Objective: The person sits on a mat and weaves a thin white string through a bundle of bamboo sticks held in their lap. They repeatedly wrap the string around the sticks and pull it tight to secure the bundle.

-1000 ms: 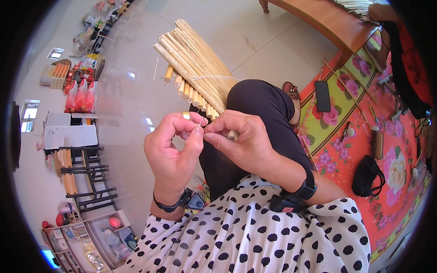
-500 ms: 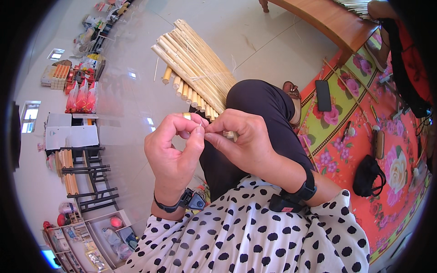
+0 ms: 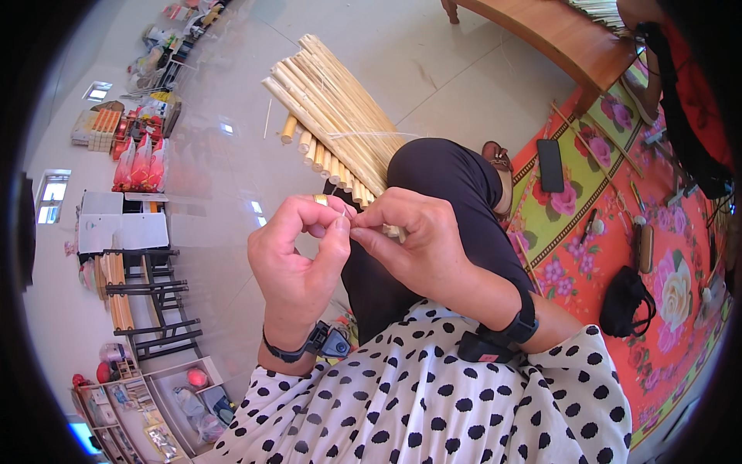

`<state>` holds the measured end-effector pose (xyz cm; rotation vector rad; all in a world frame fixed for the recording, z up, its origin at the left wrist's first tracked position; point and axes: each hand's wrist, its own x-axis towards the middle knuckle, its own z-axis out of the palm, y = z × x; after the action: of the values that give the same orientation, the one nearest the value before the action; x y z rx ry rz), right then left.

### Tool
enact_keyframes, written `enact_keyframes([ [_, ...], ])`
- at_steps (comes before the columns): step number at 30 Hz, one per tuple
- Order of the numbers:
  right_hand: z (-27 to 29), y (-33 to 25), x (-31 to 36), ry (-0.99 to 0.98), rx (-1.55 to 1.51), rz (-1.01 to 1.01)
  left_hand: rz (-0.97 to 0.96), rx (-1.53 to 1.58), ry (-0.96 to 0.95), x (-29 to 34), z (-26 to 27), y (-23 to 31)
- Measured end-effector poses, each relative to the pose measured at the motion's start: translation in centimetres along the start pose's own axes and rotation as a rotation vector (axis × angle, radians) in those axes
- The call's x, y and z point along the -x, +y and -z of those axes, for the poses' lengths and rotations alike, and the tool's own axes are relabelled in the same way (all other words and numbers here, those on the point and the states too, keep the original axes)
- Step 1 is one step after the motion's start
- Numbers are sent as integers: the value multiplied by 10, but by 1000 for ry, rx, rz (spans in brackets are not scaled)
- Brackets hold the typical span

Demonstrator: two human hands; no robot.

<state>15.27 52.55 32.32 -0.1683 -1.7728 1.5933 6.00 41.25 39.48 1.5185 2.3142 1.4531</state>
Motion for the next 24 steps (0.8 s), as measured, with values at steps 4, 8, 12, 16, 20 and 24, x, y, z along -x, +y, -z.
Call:
enact_keyframes([
  [4, 0, 0, -1, 4, -2, 9, -37, -4, -24, 0, 2, 1],
  [8, 0, 0, -1, -5, -4, 8, -37, 7, -30, -1, 3, 2],
  [12, 1, 0, 0, -5, -10, 4, -35, 8, -24, -1, 2, 1],
  [16, 1, 0, 0, -5, -10, 5, -21, 11, -20, -1, 2, 0],
  [20, 1, -1, -1, -11, -13, 4, -15, 5, -16, -1, 2, 2],
  [24, 2, -2, 0, -13, -14, -6, -12, -6, -15, -1, 1, 3],
])
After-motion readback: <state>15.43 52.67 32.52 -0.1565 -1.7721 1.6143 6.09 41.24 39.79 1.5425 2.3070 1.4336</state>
